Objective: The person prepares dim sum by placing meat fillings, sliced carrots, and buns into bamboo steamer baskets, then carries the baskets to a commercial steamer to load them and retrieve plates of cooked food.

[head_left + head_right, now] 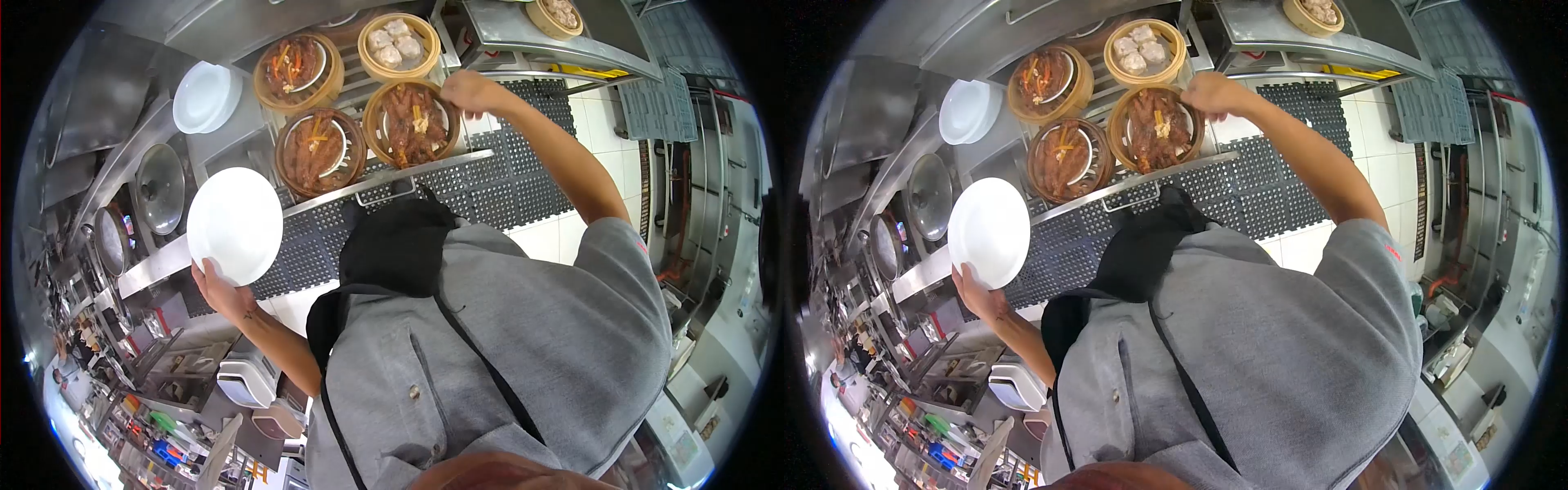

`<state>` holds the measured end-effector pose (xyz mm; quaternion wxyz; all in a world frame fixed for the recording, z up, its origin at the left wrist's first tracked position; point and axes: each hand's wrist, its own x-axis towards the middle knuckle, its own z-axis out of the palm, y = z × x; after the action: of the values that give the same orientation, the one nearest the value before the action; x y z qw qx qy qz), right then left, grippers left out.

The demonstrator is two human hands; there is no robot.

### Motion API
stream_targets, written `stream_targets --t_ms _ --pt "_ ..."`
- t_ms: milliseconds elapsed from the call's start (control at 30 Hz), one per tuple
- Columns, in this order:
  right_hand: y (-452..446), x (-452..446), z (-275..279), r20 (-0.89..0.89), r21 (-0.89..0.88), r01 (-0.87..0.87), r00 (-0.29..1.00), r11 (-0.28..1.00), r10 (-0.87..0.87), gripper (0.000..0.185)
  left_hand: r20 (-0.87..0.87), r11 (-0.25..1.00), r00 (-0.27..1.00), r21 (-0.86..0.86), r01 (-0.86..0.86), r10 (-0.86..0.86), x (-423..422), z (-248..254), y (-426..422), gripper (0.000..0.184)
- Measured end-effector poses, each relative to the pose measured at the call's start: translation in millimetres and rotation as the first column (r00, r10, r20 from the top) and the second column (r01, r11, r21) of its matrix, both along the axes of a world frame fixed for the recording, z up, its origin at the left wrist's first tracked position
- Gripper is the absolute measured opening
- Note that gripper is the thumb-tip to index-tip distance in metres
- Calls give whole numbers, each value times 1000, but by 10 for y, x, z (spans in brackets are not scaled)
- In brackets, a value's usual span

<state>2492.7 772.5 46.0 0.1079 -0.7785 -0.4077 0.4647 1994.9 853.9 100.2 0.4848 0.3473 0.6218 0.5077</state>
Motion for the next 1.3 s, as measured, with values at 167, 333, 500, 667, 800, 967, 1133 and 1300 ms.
stream_targets --t_ms 167,333,500,667,800,967,1133,1300 --pt "378 209 -267 -30 269 73 997 960 -67 29 33 1000 999 18 2 -3 89 51 7 43" --pt "367 70 -228 -271 280 397 906 874 -325 18 25 1000 1000 27 -6 6 78 -28 19 44" --pt "329 161 -371 -303 355 392 907 848 -293 20 49 999 999 23 -22 21 106 -21 -14 41" --pt "364 257 -159 -39 169 105 994 980 -100 23 26 998 998 26 -50 50 21 -15 -49 41" --pt "480 -295 148 424 510 -251 906 823 13 21 55 997 997 52 -63 60 -138 -56 -50 41" --pt "1072 -1127 -6 378 297 -448 866 843 327 24 100 994 992 64 -90 84 -220 -64 -82 41" --pt "1181 -1335 -143 498 326 -506 810 798 310 18 115 989 986 64 -131 123 -351 -55 -131 43" --pt "1091 -1351 -122 489 301 -477 821 826 296 18 95 993 991 52 -103 98 -438 -108 -156 41"
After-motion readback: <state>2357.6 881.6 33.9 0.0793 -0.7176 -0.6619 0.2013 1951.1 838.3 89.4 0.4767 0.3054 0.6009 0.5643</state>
